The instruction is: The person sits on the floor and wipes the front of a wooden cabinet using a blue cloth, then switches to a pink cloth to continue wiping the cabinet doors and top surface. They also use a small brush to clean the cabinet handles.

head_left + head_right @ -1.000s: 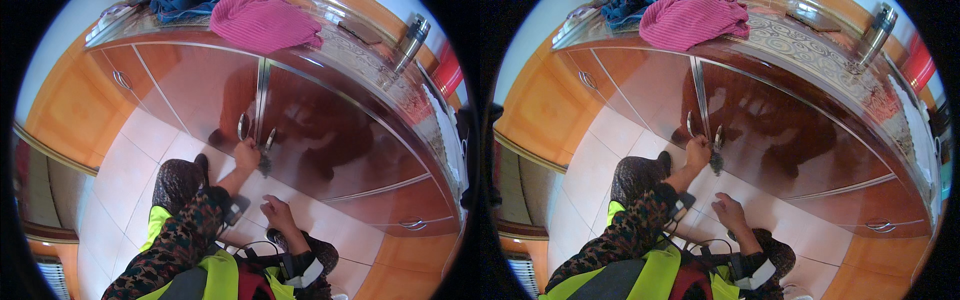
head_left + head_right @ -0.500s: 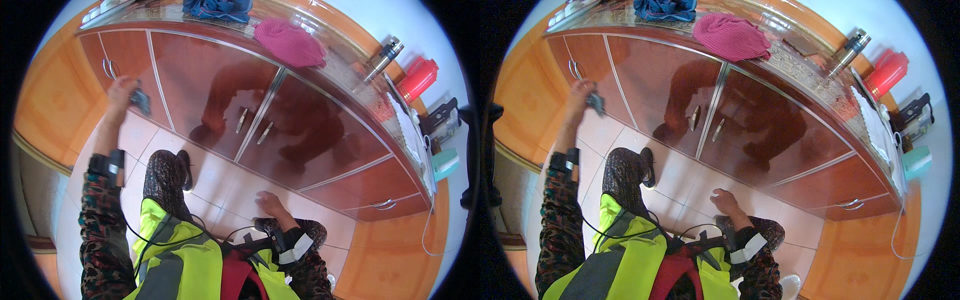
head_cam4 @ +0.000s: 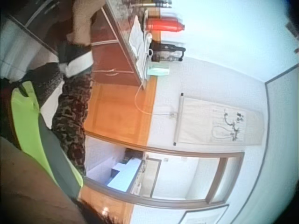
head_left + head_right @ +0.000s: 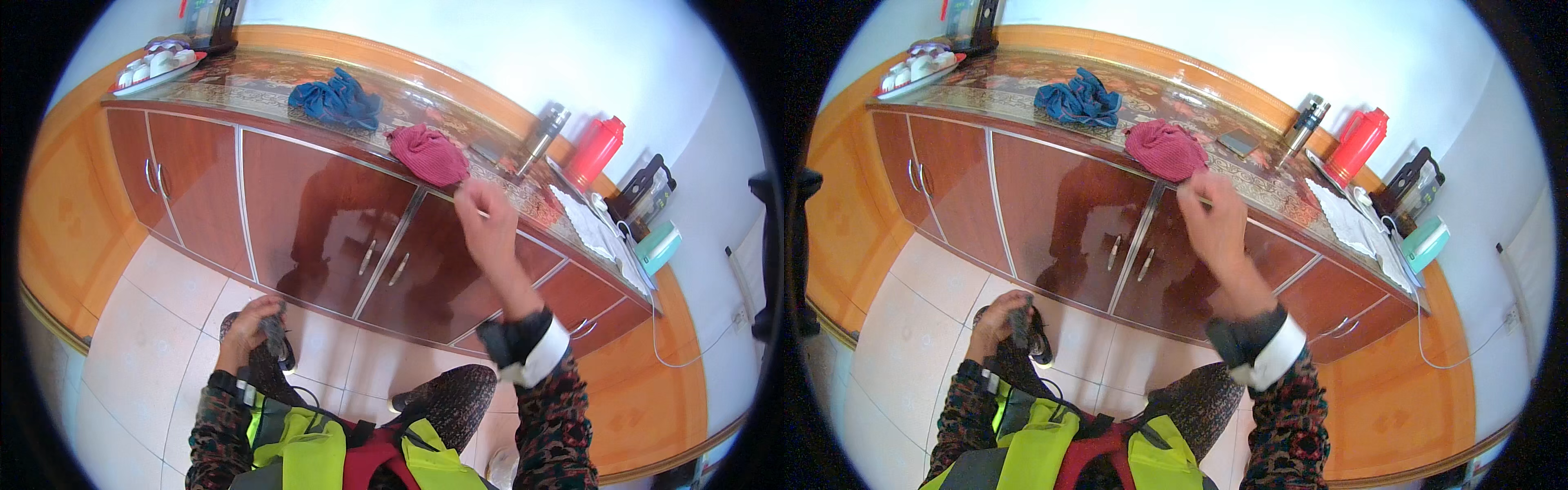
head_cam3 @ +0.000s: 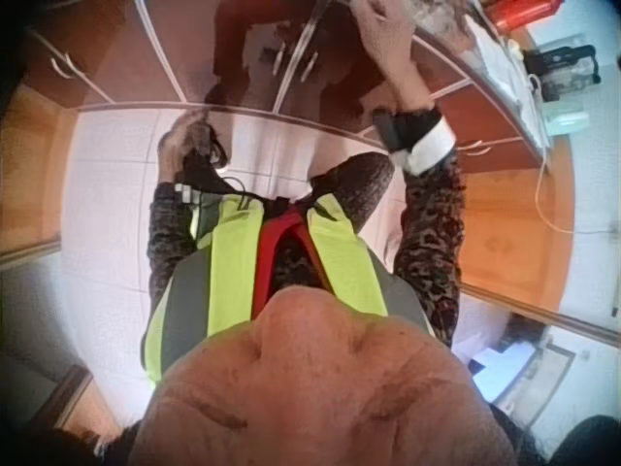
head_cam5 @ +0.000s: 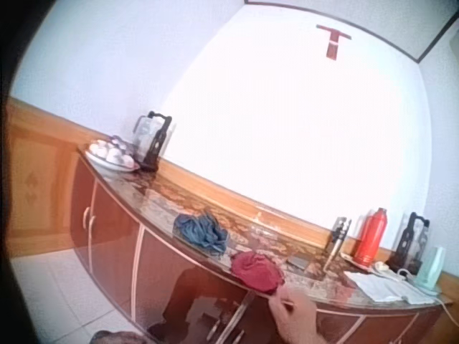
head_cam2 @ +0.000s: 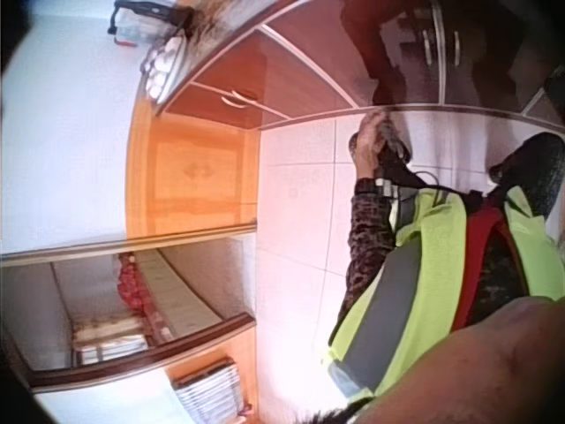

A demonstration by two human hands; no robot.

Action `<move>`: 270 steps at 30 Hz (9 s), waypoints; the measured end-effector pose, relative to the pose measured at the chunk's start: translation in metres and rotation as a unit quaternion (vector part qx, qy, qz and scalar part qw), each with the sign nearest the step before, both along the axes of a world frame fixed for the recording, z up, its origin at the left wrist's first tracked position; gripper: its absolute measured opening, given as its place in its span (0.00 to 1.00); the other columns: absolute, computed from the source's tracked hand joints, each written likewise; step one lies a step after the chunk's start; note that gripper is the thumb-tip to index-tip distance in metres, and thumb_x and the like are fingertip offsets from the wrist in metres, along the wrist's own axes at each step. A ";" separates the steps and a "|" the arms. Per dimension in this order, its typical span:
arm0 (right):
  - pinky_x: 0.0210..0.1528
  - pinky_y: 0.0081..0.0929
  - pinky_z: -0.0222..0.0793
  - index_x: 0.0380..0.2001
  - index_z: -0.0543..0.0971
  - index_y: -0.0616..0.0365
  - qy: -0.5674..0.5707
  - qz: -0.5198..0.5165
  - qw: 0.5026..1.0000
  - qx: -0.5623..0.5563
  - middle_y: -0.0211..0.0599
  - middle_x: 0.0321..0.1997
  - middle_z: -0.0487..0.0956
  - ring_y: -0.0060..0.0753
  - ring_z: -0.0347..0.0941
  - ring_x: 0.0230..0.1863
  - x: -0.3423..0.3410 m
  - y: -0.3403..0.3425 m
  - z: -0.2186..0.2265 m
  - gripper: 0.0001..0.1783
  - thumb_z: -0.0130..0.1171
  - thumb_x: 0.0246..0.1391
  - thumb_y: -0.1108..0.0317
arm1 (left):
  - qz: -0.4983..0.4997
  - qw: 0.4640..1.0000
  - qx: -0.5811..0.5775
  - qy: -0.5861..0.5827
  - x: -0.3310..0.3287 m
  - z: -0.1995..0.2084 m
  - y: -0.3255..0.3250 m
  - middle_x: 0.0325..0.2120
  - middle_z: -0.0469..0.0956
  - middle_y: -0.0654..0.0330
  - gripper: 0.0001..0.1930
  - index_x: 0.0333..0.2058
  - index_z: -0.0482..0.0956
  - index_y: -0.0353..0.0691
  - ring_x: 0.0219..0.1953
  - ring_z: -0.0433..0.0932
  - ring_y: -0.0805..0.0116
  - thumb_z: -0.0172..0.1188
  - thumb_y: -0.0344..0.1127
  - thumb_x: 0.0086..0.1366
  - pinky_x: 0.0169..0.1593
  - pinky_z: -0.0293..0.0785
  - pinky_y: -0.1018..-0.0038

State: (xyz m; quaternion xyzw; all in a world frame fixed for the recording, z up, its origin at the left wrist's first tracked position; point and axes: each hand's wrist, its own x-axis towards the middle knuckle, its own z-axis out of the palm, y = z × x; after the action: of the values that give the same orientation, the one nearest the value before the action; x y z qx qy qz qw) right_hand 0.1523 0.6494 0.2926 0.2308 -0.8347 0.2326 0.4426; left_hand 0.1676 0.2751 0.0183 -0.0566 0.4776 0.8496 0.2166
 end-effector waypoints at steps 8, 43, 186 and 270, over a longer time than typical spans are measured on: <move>0.52 0.42 0.71 0.47 0.81 0.56 -0.078 -0.130 0.972 0.179 0.52 0.43 0.81 0.54 0.77 0.47 -0.134 -0.019 0.028 0.38 0.61 0.45 0.34 | 0.004 0.994 0.100 0.052 0.001 -0.003 -0.019 0.29 0.77 0.60 0.16 0.50 0.73 0.42 0.28 0.78 0.69 0.58 0.37 0.65 0.31 0.77 0.74; 0.64 0.40 0.57 0.61 0.66 0.58 -0.215 -0.309 0.917 -0.131 0.49 0.60 0.71 0.52 0.65 0.62 -0.070 -0.085 -0.365 0.26 0.54 0.59 0.67 | 0.005 0.999 0.042 -0.012 -0.013 0.010 0.011 0.33 0.78 0.58 0.13 0.47 0.75 0.37 0.32 0.81 0.70 0.58 0.29 0.64 0.35 0.81 0.74; 0.44 0.41 0.76 0.46 0.76 0.53 -0.568 -0.011 0.787 -0.241 0.37 0.43 0.79 0.40 0.77 0.44 -0.028 0.015 -0.309 0.14 0.53 0.57 0.66 | 0.018 0.999 -0.033 -0.015 -0.021 -0.010 0.033 0.33 0.77 0.59 0.10 0.43 0.74 0.37 0.34 0.80 0.67 0.58 0.29 0.63 0.34 0.79 0.71; 0.56 0.36 0.69 0.42 0.78 0.60 -0.370 0.168 0.778 -0.480 0.41 0.48 0.78 0.41 0.75 0.50 -0.092 -0.153 -0.341 0.13 0.59 0.52 0.74 | -0.057 0.990 0.132 -0.008 -0.009 0.021 -0.027 0.27 0.78 0.55 0.30 0.58 0.67 0.32 0.25 0.78 0.71 0.64 0.33 0.58 0.28 0.76 0.79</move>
State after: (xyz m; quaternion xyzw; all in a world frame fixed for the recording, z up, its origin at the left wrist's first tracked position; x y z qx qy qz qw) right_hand 0.0607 0.4964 -0.0481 0.0210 -0.6628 0.7408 0.1068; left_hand 0.1589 0.2484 0.0395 -0.0072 0.3619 0.8910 0.2741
